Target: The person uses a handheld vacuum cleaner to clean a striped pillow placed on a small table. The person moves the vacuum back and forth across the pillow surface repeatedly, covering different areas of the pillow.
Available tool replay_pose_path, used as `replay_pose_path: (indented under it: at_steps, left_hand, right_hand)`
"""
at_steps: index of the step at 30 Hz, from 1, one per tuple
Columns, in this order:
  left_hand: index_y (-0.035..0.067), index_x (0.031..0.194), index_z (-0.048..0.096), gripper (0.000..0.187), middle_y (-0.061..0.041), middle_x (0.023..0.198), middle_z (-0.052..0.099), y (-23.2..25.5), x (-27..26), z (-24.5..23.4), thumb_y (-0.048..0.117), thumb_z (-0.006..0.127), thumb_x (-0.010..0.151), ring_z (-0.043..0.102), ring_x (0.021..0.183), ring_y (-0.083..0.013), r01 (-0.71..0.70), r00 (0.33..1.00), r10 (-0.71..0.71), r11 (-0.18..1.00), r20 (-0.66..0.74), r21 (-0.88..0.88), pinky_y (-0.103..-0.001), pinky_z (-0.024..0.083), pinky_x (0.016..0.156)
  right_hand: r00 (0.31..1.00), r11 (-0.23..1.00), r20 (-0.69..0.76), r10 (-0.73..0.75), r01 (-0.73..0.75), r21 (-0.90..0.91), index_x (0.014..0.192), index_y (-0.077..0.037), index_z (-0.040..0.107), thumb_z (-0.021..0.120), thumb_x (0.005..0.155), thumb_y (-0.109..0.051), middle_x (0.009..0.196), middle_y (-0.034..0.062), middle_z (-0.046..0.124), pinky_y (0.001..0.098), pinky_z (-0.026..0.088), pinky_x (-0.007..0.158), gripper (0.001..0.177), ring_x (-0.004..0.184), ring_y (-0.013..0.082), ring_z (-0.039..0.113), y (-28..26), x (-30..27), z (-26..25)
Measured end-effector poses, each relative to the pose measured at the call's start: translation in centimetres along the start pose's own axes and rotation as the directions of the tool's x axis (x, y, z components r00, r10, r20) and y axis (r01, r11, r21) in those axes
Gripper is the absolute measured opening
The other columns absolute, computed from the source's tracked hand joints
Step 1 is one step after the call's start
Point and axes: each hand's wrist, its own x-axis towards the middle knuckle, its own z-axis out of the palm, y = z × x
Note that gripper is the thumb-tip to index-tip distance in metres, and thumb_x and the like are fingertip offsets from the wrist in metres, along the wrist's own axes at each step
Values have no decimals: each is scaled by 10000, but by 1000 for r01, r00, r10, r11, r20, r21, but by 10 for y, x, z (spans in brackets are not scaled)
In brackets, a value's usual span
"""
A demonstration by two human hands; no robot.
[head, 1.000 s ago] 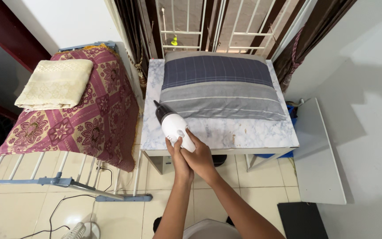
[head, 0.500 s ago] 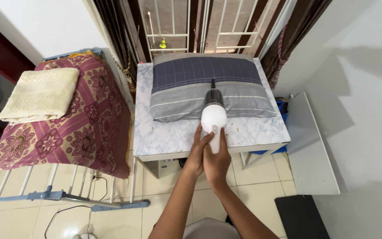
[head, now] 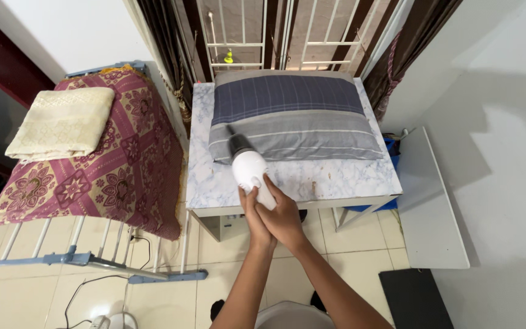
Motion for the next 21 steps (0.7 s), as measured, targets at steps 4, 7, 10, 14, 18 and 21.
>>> replay_pose_path:
  at_steps: [4,7,10,14,18,21]
  left_hand:
    - [179,1616,95,912,-149,1547,374,9,-7,-2,356,590,871,459,1368,-322,-36,994,42,997,-97,61,-422,420,1085]
    - [192,1620,72,935,-137,1560,339,9,-12,-1,359,595,863,448,1377,-315,0,995,13,992,-95,129,-419,422,1089]
    - [171,1634,97,912,-181,1549,351,2,-16,3,337,586,883,468,1349,-323,-3,1000,7,985,-20,171,-407,426,1080]
    - [152,1630,119,870,-219,1524,410,-9,-15,18,273,569,895,500,1301,-323,69,988,-95,977,123,203,-395,448,1048]
    - [182,1624,92,866,-180,1511,414,-19,-16,32,238,570,904,511,1309,-297,192,944,-261,931,200,309,-381,446,1055]
    - [145,1638,115,875,-182,1533,427,-26,-13,35,242,617,927,483,1356,-263,177,914,-284,922,289,344,-351,425,1084]
  right_hand:
    - [995,997,64,80,-80,9,1522,-146,473,649,813,-197,1233,191,724,323,551,932,732,1075,249,744,-2,-4,7]
    - [993,993,25,117,-117,4,1510,-155,496,651,825,-207,1183,190,748,323,569,918,704,1046,253,765,-4,-8,3]
    - [987,989,-69,142,-144,-23,1491,-155,513,661,842,-226,1184,178,748,329,569,906,670,1042,258,762,-3,-15,-4]
    - [960,988,-260,104,-130,-85,1488,-129,508,665,870,-254,1190,188,733,352,573,862,650,1029,271,753,5,-23,-16]
    - [908,994,-418,28,-72,-88,1487,-75,501,664,886,-225,1202,226,720,357,572,864,640,1037,290,743,17,-28,-32]
    - [884,988,-448,132,-154,-12,1510,-96,480,644,875,-216,1151,209,750,339,581,841,667,993,259,766,23,-32,-36]
